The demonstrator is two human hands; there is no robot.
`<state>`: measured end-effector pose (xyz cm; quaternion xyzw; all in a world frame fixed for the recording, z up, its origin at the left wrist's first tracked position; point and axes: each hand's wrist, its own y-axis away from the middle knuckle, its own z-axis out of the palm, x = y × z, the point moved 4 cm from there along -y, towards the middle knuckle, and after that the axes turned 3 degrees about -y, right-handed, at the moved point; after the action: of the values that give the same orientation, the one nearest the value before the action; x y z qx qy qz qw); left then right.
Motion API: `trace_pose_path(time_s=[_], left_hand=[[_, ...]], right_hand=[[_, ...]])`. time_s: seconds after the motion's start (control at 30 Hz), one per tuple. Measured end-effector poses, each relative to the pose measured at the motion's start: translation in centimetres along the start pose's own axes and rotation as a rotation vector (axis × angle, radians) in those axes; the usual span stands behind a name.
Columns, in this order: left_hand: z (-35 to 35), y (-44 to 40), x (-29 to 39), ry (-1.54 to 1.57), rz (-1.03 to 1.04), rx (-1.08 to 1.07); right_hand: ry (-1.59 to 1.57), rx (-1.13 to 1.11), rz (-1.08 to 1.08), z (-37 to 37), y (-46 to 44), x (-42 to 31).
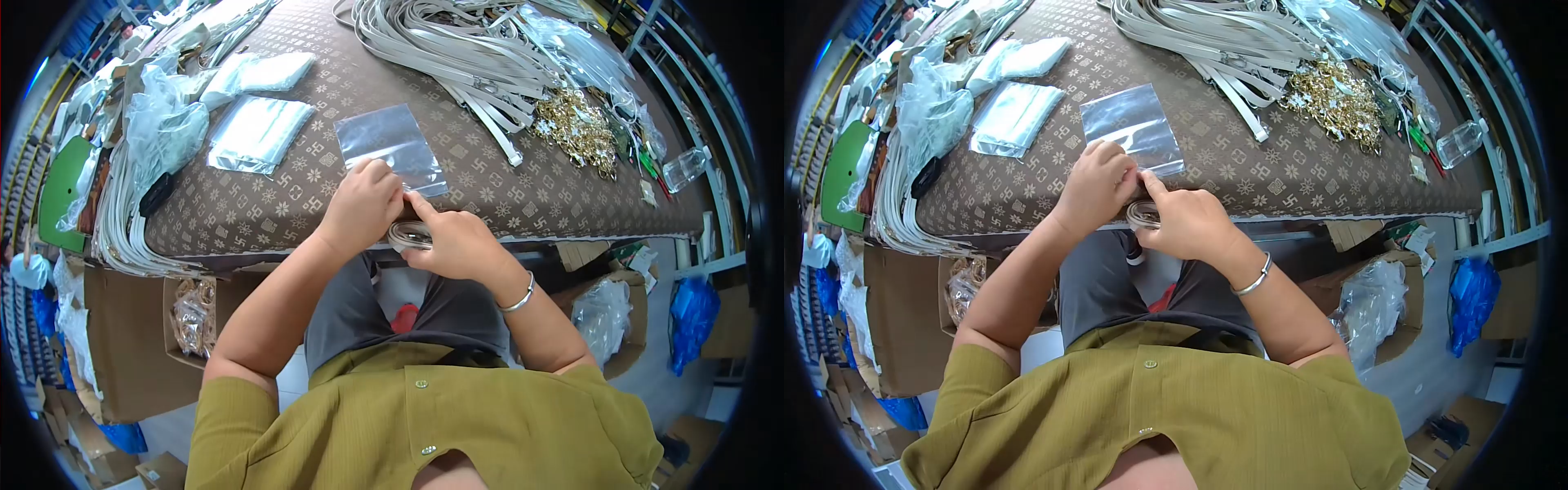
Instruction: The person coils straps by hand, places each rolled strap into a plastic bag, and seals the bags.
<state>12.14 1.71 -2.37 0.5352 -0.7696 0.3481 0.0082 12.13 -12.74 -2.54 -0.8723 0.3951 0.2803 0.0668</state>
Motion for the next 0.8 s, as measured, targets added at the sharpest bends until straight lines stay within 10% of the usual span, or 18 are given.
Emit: trace_pose_path(time_s=[0.23, 0.47, 0.8], left_hand=[[-0.8, -1.4, 0.5, -0.068, 0.010, 0.213], [-1.1, -2.9, -0.1, 0.140, -0.064, -0.538], [-1.0, -4.3, -1.3, 0.059, -0.091, -0.240]], right_hand=[[0.103, -0.013, -0.009, -0.2, 0.0, -0.1], [0.177, -0.004, -0.059, 0.6, 0.2, 0.4], [0.203, -0.015, -0.038, 0.2, 0.1, 0.2]])
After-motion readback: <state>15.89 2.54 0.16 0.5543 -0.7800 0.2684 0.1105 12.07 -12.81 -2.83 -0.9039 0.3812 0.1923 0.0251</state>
